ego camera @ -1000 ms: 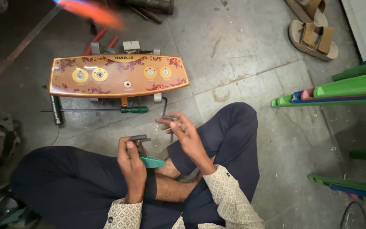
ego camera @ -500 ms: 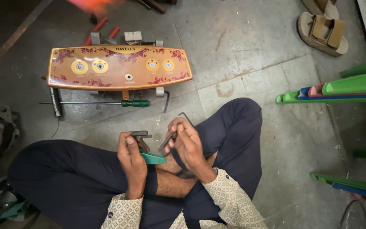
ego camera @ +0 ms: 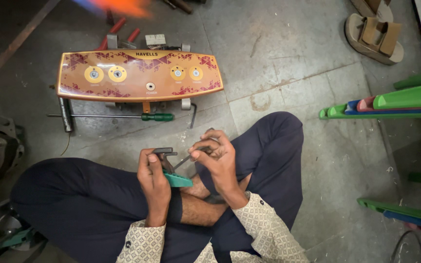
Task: The person sits cross-legged on the floor and works on a small metal appliance component held on their lap, repeatedly filing and turning the part by hand. Near the end they pick up a long screwdriver and use it on the component while another person brings a mixer base and heats it with a blowtorch nearby.
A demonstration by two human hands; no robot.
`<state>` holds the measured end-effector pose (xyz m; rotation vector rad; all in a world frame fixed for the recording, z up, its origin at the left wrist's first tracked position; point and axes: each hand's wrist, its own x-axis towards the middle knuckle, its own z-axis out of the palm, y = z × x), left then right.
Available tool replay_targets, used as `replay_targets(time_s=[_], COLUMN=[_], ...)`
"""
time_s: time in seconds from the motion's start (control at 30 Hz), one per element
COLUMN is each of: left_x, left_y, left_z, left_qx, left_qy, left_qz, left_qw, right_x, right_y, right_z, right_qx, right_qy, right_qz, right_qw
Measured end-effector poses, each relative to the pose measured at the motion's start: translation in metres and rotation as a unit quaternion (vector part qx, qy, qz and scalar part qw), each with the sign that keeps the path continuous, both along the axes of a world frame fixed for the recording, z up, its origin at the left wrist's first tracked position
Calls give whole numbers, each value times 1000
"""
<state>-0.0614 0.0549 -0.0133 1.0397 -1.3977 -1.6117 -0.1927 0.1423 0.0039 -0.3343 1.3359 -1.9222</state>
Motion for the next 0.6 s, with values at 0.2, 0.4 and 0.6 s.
replay_targets(time_s=[0.2,0.4,0.6], left_x=[-1,2,5], left_y=[0,2,3], left_z=[0,0,-3], left_qx=[20,-26,-11], left_qy=[5,-40,-30], left_qz=[-6,-11,-16], left_qw=[1000,999,999], right_x=[4,15,17], right_y=[2,4,4], right_z=[-25,-28,-28], right_qx=[-25,-6,-8], right_qy=[-32,-13,-3], right_qz=[-21,-19,-13], right_qw=[999,1000,1000])
